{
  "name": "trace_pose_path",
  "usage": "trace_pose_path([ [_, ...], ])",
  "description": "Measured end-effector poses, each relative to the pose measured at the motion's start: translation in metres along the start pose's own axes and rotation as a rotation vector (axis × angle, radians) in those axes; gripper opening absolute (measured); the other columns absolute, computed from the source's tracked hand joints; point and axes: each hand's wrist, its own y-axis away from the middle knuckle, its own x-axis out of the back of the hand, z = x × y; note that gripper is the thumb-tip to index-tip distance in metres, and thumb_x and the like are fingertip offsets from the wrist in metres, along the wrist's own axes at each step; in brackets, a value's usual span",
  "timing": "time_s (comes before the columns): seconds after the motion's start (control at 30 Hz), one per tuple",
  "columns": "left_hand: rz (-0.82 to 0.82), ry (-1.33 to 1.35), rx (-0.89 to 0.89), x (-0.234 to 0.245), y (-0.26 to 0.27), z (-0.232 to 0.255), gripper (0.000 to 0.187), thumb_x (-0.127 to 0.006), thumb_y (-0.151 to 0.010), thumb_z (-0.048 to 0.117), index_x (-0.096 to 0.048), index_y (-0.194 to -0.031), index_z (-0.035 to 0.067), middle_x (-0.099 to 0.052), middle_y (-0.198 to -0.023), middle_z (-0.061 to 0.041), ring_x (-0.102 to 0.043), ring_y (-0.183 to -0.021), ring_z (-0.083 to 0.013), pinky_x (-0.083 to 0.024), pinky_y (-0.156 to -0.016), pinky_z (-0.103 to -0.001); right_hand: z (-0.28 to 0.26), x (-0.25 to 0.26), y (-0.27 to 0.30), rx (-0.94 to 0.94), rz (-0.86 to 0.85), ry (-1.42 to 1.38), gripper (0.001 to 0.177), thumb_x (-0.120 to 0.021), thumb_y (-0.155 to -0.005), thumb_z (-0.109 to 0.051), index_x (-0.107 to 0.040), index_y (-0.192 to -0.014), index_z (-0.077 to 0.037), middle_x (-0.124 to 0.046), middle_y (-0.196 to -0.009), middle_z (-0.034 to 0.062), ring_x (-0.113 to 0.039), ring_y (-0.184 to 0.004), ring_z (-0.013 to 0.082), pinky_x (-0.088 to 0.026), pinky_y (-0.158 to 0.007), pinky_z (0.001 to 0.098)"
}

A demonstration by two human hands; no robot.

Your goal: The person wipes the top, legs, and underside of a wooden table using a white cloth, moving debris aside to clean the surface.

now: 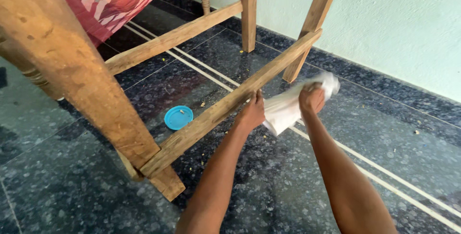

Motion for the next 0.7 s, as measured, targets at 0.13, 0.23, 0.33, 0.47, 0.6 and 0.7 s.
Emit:
trace_pose_path([
  [0.13,-0.214,0.031,0.039,0.019,-0.008,-0.011,0.015,-0.07,-0.094,0.017,-0.077,-0.103,0.007,-0.073,-0.113,-0.014,-0.065,-0.109,-0.0263,-0.056,-0.082,-0.037,-0.037,0.056,-0.009,0.426,0.081,0.132,0.026,-0.062,-0.101,-0.017,-0.08,-0.119,-0.018,-0.073,-0.109,0.0133,-0.068,-0.095,0.0367,-0.054,-0.08,0.0512],
  [0.23,-0.182,0.175,0.177,0.025,-0.011,-0.02,0.015,-0.068,-0.093,0.019,-0.074,-0.1,0.007,-0.073,-0.095,-0.01,-0.068,-0.085,-0.0216,-0.058,-0.059,-0.03,-0.061,0.077,-0.029,0.123,0.111,0.033,0.02,-0.069,-0.093,-0.022,-0.084,-0.106,-0.02,-0.076,-0.098,0.014,-0.07,-0.081,0.0362,-0.057,-0.072,0.0473],
  [0.33,-0.214,0.333,0.301,0.021,-0.014,-0.023,0.018,-0.064,-0.098,0.019,-0.072,-0.106,0.004,-0.074,-0.082,-0.009,-0.07,-0.072,-0.0204,-0.058,-0.052,-0.03,-0.063,0.093,-0.046,0.161,0.12,0.005,0.023,-0.068,-0.091,-0.014,-0.084,-0.105,-0.023,-0.079,-0.094,0.0096,-0.074,-0.072,0.0276,-0.058,-0.065,0.0429],
  [0.47,-0.229,0.814,0.693,0.025,-0.017,-0.041,0.017,-0.065,-0.095,0.021,-0.075,-0.1,0.007,-0.075,-0.089,-0.014,-0.072,-0.08,-0.0261,-0.057,-0.062,-0.038,-0.066,0.105,-0.083,-0.097,-0.438,-0.115,0.019,-0.071,-0.094,-0.016,-0.082,-0.106,-0.023,-0.079,-0.101,0.0041,-0.068,-0.071,0.0202,-0.058,-0.059,0.031],
  [0.6,-0.278,1.574,1.068,0.053,-0.016,-0.086,0.028,-0.053,-0.096,0.019,-0.066,-0.115,0.002,-0.082,-0.085,-0.015,-0.081,-0.071,-0.0288,-0.06,-0.057,-0.034,-0.073,0.125,-0.109,0.001,-0.423,-0.305,0.022,-0.069,-0.093,-0.01,-0.079,-0.112,-0.013,-0.077,-0.103,0.0103,-0.071,-0.073,0.0157,-0.061,-0.062,0.027],
  [0.7,0.201,1.757,1.225,0.082,-0.016,-0.106,0.027,-0.049,-0.099,0.012,-0.062,-0.121,0.002,-0.077,-0.093,-0.017,-0.078,-0.069,-0.0266,-0.063,-0.059,-0.032,-0.084,0.142,-0.125,-0.085,-0.376,-0.631,0.022,-0.065,-0.096,-0.012,-0.076,-0.115,-0.008,-0.075,-0.102,0.0098,-0.071,-0.082,0.0171,-0.059,-0.07,0.0342],
])
